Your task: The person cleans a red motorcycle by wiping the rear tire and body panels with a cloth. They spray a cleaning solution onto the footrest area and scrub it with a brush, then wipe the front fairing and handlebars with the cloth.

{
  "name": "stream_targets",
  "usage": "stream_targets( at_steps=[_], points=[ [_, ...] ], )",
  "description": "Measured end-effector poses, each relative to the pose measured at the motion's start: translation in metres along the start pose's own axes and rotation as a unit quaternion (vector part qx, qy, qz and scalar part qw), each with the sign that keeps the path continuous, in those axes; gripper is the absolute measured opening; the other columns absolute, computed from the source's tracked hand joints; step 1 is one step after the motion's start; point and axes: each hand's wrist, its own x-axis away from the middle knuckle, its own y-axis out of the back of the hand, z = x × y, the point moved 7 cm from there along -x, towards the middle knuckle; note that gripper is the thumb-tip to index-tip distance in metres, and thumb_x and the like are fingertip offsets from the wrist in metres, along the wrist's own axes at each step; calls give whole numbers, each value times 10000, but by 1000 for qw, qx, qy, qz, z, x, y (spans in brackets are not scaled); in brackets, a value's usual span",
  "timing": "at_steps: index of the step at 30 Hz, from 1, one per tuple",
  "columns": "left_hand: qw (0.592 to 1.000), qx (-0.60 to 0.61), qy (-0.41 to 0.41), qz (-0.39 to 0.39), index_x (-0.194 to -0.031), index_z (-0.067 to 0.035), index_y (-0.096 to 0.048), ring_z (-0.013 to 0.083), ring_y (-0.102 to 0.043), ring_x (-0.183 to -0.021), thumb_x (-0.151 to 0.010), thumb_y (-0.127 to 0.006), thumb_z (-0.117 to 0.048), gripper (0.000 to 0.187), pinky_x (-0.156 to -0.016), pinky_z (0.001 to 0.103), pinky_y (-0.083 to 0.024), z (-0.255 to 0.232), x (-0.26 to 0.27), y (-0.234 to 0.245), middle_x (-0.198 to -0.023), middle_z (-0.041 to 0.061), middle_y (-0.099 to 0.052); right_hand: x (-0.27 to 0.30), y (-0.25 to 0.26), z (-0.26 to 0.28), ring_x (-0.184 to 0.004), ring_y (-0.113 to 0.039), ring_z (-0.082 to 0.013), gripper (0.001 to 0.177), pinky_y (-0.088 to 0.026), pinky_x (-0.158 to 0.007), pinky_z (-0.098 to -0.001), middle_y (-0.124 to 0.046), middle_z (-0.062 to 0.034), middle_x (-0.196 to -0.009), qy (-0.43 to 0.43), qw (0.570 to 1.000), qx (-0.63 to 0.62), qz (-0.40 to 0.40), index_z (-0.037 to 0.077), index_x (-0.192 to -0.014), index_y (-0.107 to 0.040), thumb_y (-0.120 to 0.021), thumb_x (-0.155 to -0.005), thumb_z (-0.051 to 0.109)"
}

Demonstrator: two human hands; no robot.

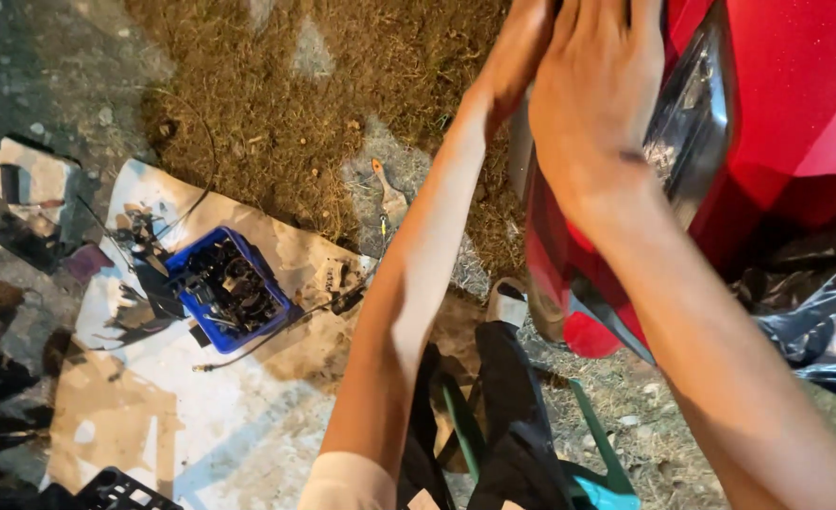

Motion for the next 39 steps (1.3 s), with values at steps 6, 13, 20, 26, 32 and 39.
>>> stream_targets(
  at_steps=[6,13,20,26,32,39],
  points=[
    [1000,0,27,-14,-1569,-13,-384,312,-379,-1521,-1129,-342,-441,614,-1304,422,-304,19,69,-18,-1567,200,-418,23,53,-21,-1427,-424,-184,558,-75,-1272,-494,-547,-57,-1461,43,998,17,-43,56,-1508,-497,-458,-999,282],
    [922,275,239,-127,-1543,-129,-336,293,-461,-1389,-1033,-346,-341,552,-1200,450,-360,48,290,-80,-1454,166,-505,197,4,46,-1249,-559,-171,403,-281,-1256,-534,-661,10,-1251,174,955,-235,42,96,-1257,-705,-601,-895,237],
    [980,-113,149,-71,-1478,3,-355,366,-410,-1439,-1087,-404,-250,469,-1271,476,-322,113,403,-138,-1521,256,-429,353,-131,106,-1048,-660,-185,211,-433,-1108,-382,-704,-13,-1017,238,882,-382,138,127,-1064,-735,-656,-874,176],
    [931,214,128,-267,-1650,-174,-163,372,-231,-1561,-1055,-443,-353,682,-1291,493,-228,-15,297,-104,-1719,182,-171,310,-89,70,-939,-672,-230,280,-494,-955,-495,-714,-55,-958,158,895,-416,-28,118,-1113,-747,-659,-846,122],
    [952,-258,-114,-117,-1700,-304,-179,375,-95,-1633,-1149,-443,-366,615,-1338,521,-128,-86,242,-93,-1762,117,-79,235,-34,8,-957,-645,-278,421,-467,-843,-553,-709,-85,-1062,-19,934,-354,-39,116,-1236,-709,-672,-826,203],
    [778,-548,-293,93,-1678,-328,-286,464,121,-1597,-1064,-620,-386,701,-1289,725,9,-63,298,-162,-1797,48,24,406,-179,63,-959,-681,-286,105,-536,-870,-477,-651,-102,-978,-130,861,-462,171,217,-1042,-696,-644,-957,252]
  ],
)
